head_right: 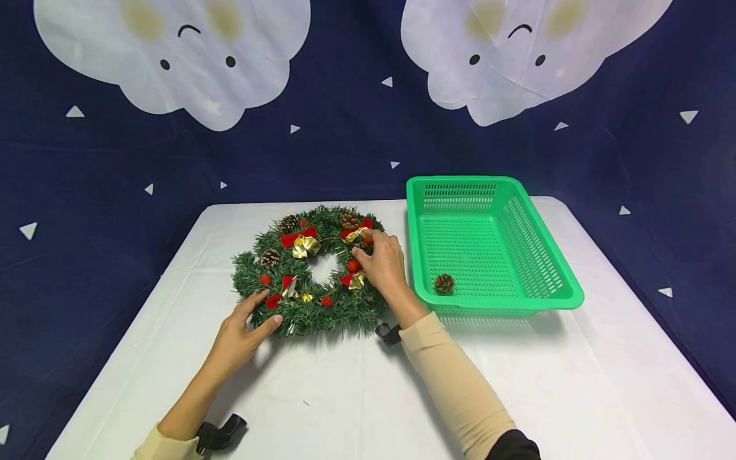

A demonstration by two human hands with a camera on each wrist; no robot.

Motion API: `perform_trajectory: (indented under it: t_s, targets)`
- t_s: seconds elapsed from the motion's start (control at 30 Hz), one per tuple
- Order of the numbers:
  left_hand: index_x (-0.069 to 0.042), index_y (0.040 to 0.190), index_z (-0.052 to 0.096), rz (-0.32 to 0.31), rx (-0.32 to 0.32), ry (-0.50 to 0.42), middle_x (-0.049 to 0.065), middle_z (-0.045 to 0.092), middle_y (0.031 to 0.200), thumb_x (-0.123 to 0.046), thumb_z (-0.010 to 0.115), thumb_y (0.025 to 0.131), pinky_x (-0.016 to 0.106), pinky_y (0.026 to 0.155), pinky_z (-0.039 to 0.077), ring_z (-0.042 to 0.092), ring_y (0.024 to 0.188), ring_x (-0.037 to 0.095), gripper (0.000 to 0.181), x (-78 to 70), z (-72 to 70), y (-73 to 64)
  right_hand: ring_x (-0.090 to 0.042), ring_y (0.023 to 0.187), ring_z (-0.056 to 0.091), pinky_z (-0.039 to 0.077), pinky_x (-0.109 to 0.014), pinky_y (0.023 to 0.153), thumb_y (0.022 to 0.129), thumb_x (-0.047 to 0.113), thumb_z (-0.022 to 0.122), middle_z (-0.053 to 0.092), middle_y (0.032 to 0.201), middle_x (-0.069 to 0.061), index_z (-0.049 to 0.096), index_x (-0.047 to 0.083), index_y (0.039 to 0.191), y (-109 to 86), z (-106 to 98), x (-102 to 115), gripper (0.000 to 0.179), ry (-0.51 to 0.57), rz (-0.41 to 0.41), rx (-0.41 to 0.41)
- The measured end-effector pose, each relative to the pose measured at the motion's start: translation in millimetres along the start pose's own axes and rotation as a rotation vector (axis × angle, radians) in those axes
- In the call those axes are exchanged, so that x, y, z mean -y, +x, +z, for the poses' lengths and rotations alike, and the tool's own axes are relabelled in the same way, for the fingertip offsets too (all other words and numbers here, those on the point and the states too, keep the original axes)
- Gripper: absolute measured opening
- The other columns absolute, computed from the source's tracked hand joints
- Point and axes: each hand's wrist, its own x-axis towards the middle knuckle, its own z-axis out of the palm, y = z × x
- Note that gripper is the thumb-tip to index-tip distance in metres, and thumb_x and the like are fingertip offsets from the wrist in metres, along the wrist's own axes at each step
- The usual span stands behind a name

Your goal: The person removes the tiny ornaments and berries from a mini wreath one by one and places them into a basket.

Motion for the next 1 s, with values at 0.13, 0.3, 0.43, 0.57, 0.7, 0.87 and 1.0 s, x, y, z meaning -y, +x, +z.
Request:
perform_trajectory:
  t_s: [0.13,0.3,0.43,0.57,0.7,0.87,1.0]
  targets:
    - [-0.018,0.147,0.033,0.004,0.001,0.004,0.018,0.022,0.156,-0.047,0.06,0.089,0.068,0.109,0.018,0.022,0.14,0.047,0.07,0.3,0.5,0.2,-0.031,0.103,0.056,0.046,-0.047,0.087,0.085,0.029,0.07,0.066,0.117,-0.011,0.061,0.009,0.123,1.2,1.9,-1.9,0.044,-0.007,0.009,0.013]
    - [-0.018,0.147,0.033,0.002,0.0,0.007,0.019,0.022,0.156,-0.047,0.06,0.089,0.069,0.109,0.017,0.022,0.14,0.048,0.07,0.3,0.5,0.0,-0.03,0.104,0.056,0.046,-0.046,0.089,0.085,0.028,0.07,0.066,0.12,-0.01,0.06,0.009,0.124,1.4,3.8,-3.4,0.044,-0.018,0.002,0.028]
    - [-0.018,0.147,0.033,0.003,-0.003,0.009,0.019,0.022,0.156,-0.047,0.06,0.089,0.069,0.109,0.017,0.022,0.14,0.048,0.07,0.0,0.3,-0.3,-0.03,0.106,0.056,0.045,-0.046,0.091,0.085,0.027,0.07,0.065,0.122,-0.009,0.059,0.011,0.125,1.4,5.2,-3.5,0.045,-0.025,0.002,0.038]
    - [-0.018,0.147,0.033,0.006,-0.007,0.01,0.019,0.022,0.156,-0.047,0.06,0.089,0.069,0.108,0.017,0.022,0.14,0.048,0.07,0.1,0.2,-0.3,-0.03,0.107,0.055,0.044,-0.047,0.093,0.086,0.027,0.069,0.064,0.123,-0.009,0.059,0.012,0.126,1.4,6.5,-3.8,0.045,-0.03,0.016,0.046]
    - [-0.018,0.147,0.033,0.005,-0.009,0.01,0.019,0.023,0.156,-0.046,0.06,0.089,0.069,0.109,0.017,0.022,0.14,0.048,0.07,0.3,0.1,-0.6,-0.031,0.108,0.056,0.045,-0.047,0.093,0.085,0.026,0.069,0.064,0.124,-0.008,0.059,0.013,0.126,1.7,7.2,-4.1,0.044,-0.035,0.024,0.042]
    - [-0.019,0.147,0.033,0.003,-0.007,0.004,0.019,0.022,0.156,-0.047,0.06,0.089,0.069,0.109,0.015,0.021,0.141,0.047,0.07,0.6,0.4,-0.8,-0.031,0.11,0.056,0.044,-0.047,0.095,0.085,0.025,0.069,0.064,0.124,-0.008,0.059,0.013,0.125,1.7,7.9,-4.9,0.042,-0.044,0.017,0.037]
    - [-0.019,0.147,0.033,0.004,-0.006,0.003,0.019,0.022,0.156,-0.047,0.06,0.089,0.07,0.108,0.016,0.021,0.141,0.047,0.07,0.7,0.6,-1.1,-0.03,0.11,0.056,0.045,-0.046,0.095,0.086,0.024,0.068,0.064,0.124,-0.007,0.059,0.013,0.124,0.8,8.5,-5.9,0.041,-0.047,0.013,0.038]
